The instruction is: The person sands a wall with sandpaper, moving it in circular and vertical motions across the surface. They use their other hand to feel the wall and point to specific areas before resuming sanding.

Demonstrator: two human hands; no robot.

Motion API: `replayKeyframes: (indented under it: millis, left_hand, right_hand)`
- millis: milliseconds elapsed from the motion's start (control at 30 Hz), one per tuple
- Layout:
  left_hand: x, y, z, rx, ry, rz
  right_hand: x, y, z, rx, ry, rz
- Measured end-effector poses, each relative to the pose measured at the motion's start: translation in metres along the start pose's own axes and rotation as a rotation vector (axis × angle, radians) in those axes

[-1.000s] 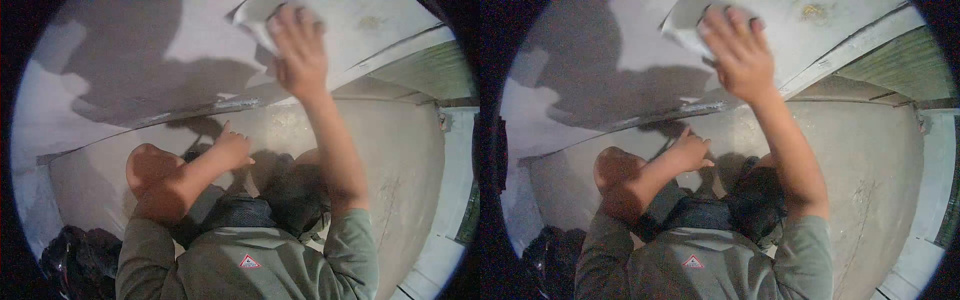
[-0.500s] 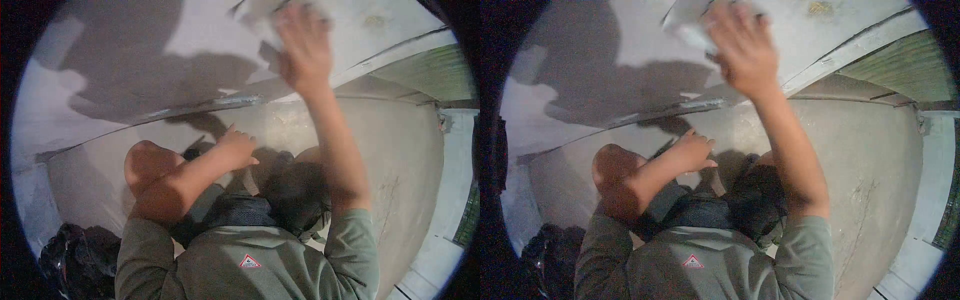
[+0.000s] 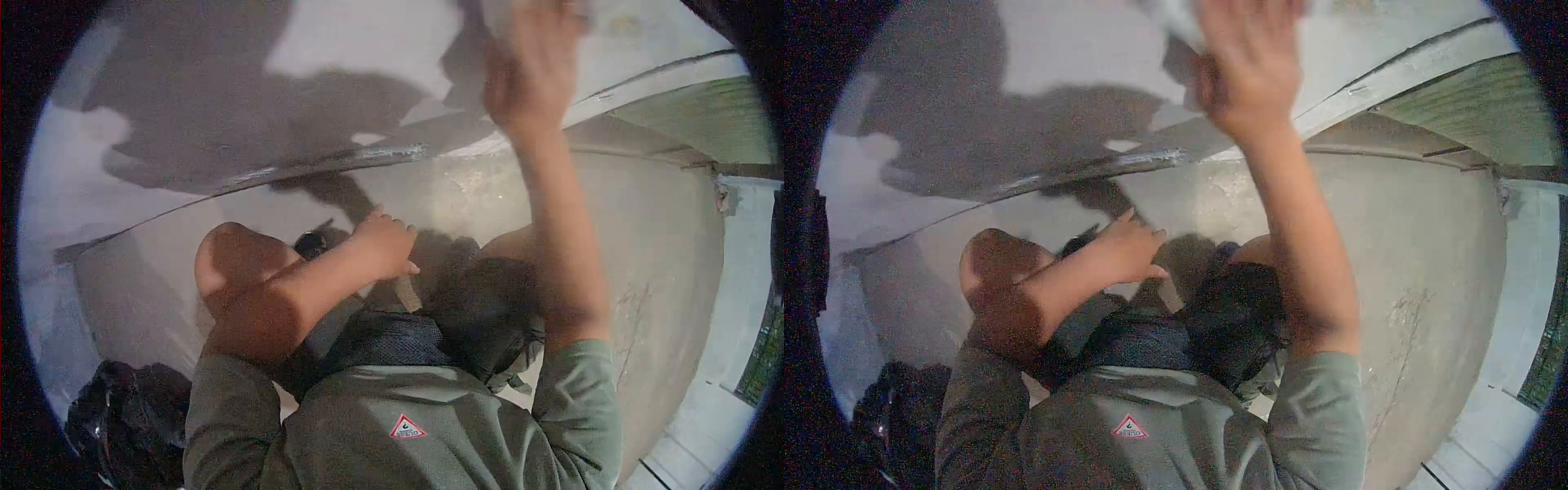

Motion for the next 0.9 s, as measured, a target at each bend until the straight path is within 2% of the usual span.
replayKeyframes:
  millis: [33,100,233,300,333,367,467,567,633,700,767,833,900]
  left_hand:
    - [0.001,0.002,-0.004,0.009,0.026,0.023]
    - [0.002,0.004,-0.006,0.016,0.054,0.046]
    - [0.0,0.0,0.001,-0.005,0.011,0.04]
    - [0.001,-0.001,-0.001,0.0,-0.006,0.03]
    - [0.001,0.0,-0.003,-0.017,-0.022,0.025]
    - [0.002,0.0,-0.003,-0.034,-0.039,0.022]
    - [0.002,0.004,-0.006,0.012,0.016,0.042]
    - [0.004,0.004,-0.006,0.074,0.08,0.057]
    - [0.002,0.001,0.001,0.031,0.042,0.043]
    - [0.0,-0.001,0.0,-0.012,0.014,0.03]
    - [0.002,-0.001,-0.002,0.007,-0.039,0.023]
    - [0.003,0.001,-0.006,0.037,-0.012,0.028]
    - [0.004,0.003,-0.007,0.067,0.017,0.032]
  right_hand:
    - [0.002,0.023,-0.002,-0.03,0.362,-0.086]
    - [0.008,0.037,-0.005,0.089,0.444,-0.073]
    - [0.002,0.027,-0.008,0.088,0.435,-0.043]
    - [-0.002,0.006,0.001,-0.015,0.109,-0.053]
    - [0.014,0.004,0.015,-0.094,0.122,-0.155]
    - [0.013,0.01,0.016,-0.093,0.124,-0.154]
    - [0.011,0.033,-0.001,0.073,0.412,-0.033]
    - [0.004,0.023,-0.001,0.016,0.422,-0.005]
    - [0.008,-0.002,0.013,-0.146,0.112,-0.045]
    - [-0.009,-0.031,0.021,-0.079,-0.051,-0.238]
    - [0.005,-0.016,0.024,-0.092,0.008,-0.19]
    - [0.013,-0.002,0.028,-0.112,0.063,-0.142]
    - [0.007,0.011,0.011,-0.103,0.422,-0.025]
Point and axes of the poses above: each hand's wrist, its own x-axis towards the middle knuckle, its own z-axis out of the back of the hand, y = z × x, the point moved 6 cm from there along x, towards the middle knuckle, and after that the axes turned 13 degrees about z, right-handed, at the moved point
